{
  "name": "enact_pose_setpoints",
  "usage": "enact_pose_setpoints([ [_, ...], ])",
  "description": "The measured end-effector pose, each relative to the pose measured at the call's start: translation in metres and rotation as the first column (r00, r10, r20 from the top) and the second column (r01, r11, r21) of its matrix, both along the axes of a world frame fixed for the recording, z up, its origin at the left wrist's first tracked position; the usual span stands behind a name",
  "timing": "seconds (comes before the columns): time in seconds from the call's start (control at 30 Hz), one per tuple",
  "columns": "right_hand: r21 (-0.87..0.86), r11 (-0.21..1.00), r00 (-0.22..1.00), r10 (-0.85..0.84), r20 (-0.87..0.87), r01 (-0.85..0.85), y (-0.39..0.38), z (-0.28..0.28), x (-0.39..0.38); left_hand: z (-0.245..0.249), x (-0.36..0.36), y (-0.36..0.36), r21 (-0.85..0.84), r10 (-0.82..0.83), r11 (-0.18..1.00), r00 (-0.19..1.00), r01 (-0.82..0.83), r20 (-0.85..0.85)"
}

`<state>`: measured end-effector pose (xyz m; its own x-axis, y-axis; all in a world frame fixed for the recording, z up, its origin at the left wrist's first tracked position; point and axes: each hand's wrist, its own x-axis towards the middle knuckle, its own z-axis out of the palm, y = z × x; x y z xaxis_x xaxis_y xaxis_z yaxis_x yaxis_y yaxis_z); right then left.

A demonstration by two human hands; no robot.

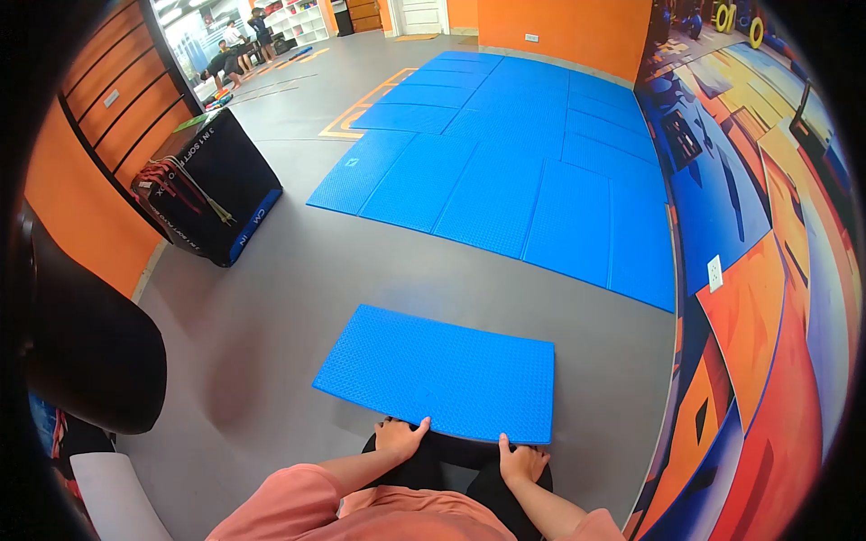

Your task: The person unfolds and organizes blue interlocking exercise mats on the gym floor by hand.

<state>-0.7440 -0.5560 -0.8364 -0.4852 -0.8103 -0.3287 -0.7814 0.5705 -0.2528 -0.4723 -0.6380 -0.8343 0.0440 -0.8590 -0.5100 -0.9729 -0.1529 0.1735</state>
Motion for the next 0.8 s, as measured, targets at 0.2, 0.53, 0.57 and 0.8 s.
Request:
enact_pose_setpoints([
  [0.2, 0.1, 0.995, 1.0, -0.002, 0.012, 0.001, -0.005, 0.005, 0.0, 0.007, 0.0, -0.001, -0.016, 0.004, 1.0, 0.999, -0.005, -0.039],
  [0.53, 0.022, 1.0, 0.999, 0.0, -0.033, 0.001, 0.0, -0.007, 0.001, 0.012, 0.001, -0.002, 0.039, 0.0, 0.999, 1.0, 0.001, -0.031],
  [0.57, 0.024, 1.0, 0.999, 0.001, -0.034, 0.0, 0.0, -0.006, 0.001, 0.015, 0.001, -0.002, 0.06, 0.0, 0.998, 0.999, 0.002, -0.034],
  [0.8, 0.102, 0.995, 1.0, -0.008, -0.002, 0.008, -0.003, 0.005, 0.003, 0.009, 0.002, 0.0, 0.049, -0.006, 0.999, 1.0, 0.007, -0.018],
])
